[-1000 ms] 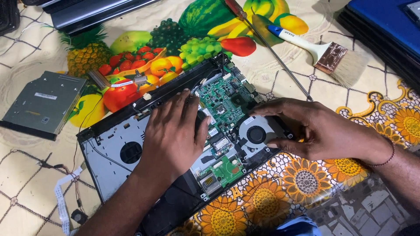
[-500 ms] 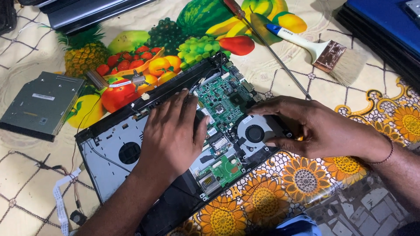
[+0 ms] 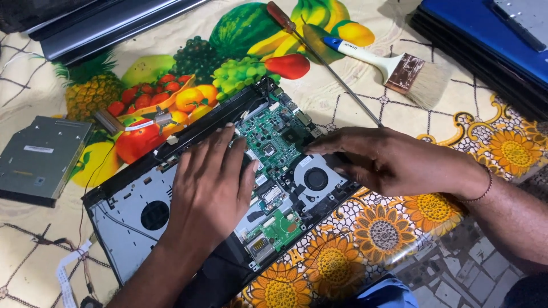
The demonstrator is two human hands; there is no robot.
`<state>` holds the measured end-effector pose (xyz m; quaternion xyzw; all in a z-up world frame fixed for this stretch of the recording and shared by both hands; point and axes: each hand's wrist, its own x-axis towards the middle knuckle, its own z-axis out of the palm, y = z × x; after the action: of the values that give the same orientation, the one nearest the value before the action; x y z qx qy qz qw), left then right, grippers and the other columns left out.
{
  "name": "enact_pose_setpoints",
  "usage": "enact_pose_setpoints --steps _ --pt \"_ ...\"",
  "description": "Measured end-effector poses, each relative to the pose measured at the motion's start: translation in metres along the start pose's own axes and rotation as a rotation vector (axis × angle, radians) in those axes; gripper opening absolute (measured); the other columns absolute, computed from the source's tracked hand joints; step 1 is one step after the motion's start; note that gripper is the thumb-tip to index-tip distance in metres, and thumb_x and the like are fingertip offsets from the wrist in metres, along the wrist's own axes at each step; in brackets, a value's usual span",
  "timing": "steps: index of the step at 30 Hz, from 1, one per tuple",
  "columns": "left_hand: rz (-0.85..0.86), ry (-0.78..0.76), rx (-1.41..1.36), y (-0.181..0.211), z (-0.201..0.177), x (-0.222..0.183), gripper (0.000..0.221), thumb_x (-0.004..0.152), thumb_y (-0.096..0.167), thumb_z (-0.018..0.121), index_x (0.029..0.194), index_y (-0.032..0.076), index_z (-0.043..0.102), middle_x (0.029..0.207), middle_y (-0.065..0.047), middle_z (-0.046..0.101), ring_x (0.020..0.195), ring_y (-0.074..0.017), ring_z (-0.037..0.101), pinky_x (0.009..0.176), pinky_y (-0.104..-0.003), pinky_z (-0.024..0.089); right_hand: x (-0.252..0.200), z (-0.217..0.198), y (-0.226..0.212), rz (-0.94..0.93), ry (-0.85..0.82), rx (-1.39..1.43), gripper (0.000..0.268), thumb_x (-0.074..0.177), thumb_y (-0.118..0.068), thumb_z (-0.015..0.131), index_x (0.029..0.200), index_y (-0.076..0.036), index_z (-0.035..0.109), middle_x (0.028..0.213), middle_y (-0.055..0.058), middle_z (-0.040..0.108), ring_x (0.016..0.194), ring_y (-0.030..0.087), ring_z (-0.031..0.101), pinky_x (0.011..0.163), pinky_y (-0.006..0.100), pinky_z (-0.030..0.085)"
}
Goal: Reconnecting internal laptop components including the cooling fan and various ribbon cables to the motherboard during reassembly.
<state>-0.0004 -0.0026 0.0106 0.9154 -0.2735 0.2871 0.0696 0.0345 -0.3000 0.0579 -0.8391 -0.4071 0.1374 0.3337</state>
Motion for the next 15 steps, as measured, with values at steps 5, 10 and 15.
enact_pose_setpoints --steps 5,10,15 --pt "0.231 0.066 -0.237 0.006 -0.014 0.011 0.032 0.096 0.009 0.075 0.124 -0.003 0.067 0.132 -0.022 0.067 0.121 -0.0334 0.064 0.098 -0.05 0.054 0.001 0.0 0.003 -0.153 0.01 0.022 0.062 0.086 0.01 0.059 0.144 -0.007 0.052 0.15 0.016 0.058 0.13 0.03 0.065 0.102 0.035 0.059" --pt "0.477 -0.161 -0.418 0.012 -0.013 0.004 0.03 0.104 0.018 0.062 0.13 0.004 0.064 0.143 -0.014 0.063 0.131 -0.0329 0.06 0.111 -0.054 0.045 -0.003 0.001 0.012 -0.24 0.014 -0.058 0.053 0.088 0.006 0.059 0.138 -0.012 0.063 0.148 0.015 0.061 0.14 0.035 0.058 0.114 0.043 0.048" --pt "0.464 -0.226 -0.419 0.005 0.0 -0.006 0.038 0.097 0.014 0.062 0.135 0.008 0.064 0.147 -0.012 0.06 0.135 -0.0319 0.056 0.114 -0.056 0.041 -0.001 0.0 0.008 -0.256 -0.009 -0.036 0.056 0.085 0.004 0.063 0.139 -0.008 0.061 0.151 0.018 0.058 0.143 0.038 0.053 0.113 0.048 0.048"
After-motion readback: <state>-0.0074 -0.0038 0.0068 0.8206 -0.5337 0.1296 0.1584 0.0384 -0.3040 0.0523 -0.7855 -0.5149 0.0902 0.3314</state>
